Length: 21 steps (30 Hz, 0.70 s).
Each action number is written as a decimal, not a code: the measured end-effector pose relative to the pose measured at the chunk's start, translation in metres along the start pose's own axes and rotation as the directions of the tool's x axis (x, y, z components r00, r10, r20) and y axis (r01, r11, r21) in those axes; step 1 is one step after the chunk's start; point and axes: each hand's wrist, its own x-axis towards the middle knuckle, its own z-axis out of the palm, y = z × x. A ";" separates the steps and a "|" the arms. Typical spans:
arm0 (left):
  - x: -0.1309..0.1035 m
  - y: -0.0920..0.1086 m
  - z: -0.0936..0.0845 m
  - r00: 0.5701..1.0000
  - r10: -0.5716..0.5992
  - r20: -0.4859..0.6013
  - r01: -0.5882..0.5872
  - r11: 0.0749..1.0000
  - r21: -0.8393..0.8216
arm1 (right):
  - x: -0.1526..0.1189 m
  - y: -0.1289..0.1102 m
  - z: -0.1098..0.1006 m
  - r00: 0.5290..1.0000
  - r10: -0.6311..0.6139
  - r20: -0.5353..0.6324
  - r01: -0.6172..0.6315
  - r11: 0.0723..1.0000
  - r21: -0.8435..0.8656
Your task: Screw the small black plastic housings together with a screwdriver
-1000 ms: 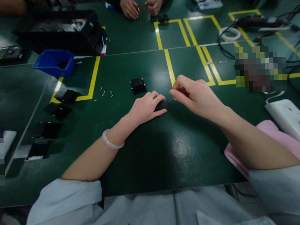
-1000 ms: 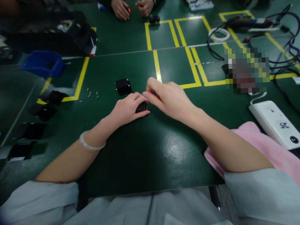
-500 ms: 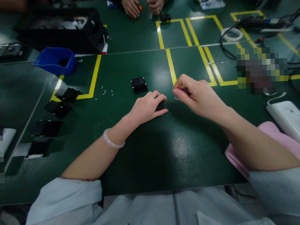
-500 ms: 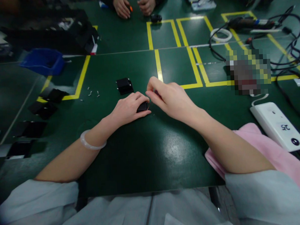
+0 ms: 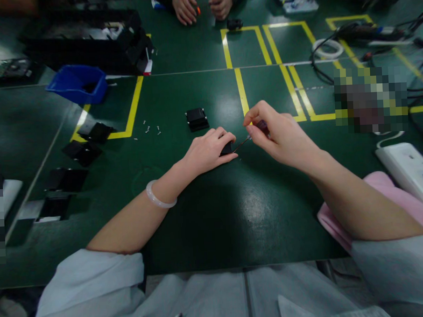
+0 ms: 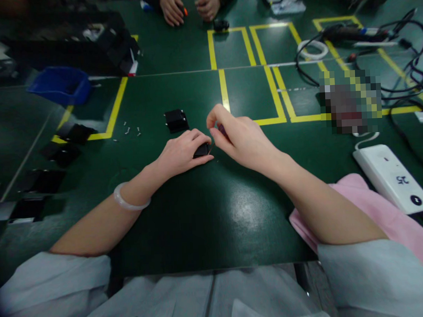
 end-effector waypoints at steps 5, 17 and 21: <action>0.001 0.000 0.000 1.000 -0.002 -0.004 0.002 1.000 -0.001 | 0.000 -0.001 0.000 1.000 0.004 0.016 -0.004 1.000 0.010; 0.000 -0.001 0.000 1.000 0.003 -0.008 -0.003 1.000 0.002 | 0.001 -0.002 -0.001 1.000 -0.001 0.031 0.001 1.000 0.024; 0.000 -0.001 0.000 1.000 0.012 -0.019 -0.012 1.000 0.005 | 0.000 -0.001 0.000 1.000 -0.007 0.029 0.006 1.000 0.015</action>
